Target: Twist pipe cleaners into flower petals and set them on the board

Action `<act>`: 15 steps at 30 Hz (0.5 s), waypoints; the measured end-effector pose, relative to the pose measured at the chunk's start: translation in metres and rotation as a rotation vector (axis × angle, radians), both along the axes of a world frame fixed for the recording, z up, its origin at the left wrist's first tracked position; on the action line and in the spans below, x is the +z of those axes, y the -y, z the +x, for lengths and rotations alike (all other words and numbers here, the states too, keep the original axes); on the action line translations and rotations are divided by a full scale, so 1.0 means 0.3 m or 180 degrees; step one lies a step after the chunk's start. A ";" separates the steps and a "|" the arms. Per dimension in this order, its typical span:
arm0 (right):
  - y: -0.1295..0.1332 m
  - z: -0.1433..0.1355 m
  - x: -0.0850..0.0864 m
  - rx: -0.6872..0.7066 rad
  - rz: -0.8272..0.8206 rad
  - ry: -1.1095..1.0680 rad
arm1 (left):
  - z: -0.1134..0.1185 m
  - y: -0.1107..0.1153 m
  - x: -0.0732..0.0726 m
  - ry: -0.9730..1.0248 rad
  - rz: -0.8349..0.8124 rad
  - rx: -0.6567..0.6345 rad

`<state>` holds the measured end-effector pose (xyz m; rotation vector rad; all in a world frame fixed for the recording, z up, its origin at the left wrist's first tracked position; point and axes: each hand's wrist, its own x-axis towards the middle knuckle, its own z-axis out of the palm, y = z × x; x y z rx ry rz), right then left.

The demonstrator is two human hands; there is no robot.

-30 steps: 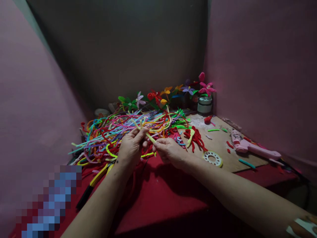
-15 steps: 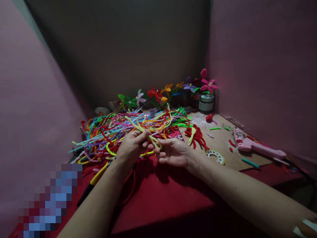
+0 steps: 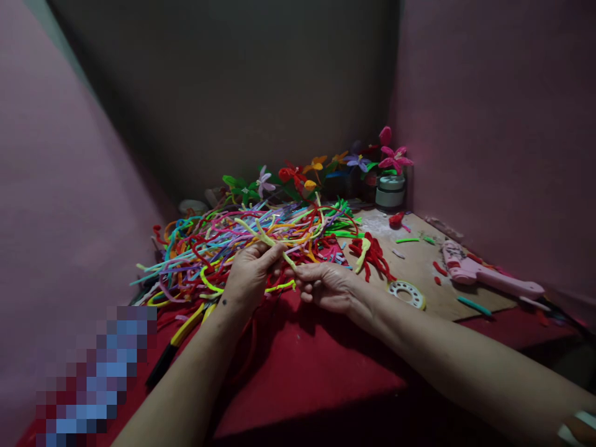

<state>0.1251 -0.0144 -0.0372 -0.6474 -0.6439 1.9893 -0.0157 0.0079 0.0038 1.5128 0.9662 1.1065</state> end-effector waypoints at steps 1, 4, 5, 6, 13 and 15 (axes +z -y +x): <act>-0.001 -0.001 0.002 -0.0098 0.0029 0.0065 | 0.000 0.002 -0.001 0.0004 -0.0027 -0.0063; -0.002 -0.001 0.011 -0.0289 0.0182 0.0167 | -0.002 0.007 -0.008 -0.0045 -0.0167 -0.0239; -0.002 0.000 0.015 -0.0281 0.0203 0.0148 | -0.002 0.007 -0.010 -0.0048 -0.0211 -0.0275; -0.001 0.002 0.018 -0.0243 0.0199 0.0103 | -0.002 0.008 -0.011 -0.0024 -0.0242 -0.0288; 0.000 0.011 0.016 -0.0120 0.0302 0.0215 | -0.001 0.003 -0.013 0.0255 -0.0233 -0.0079; 0.000 0.008 0.010 -0.0168 0.0479 0.0413 | -0.003 0.003 -0.013 0.0295 -0.0252 -0.0004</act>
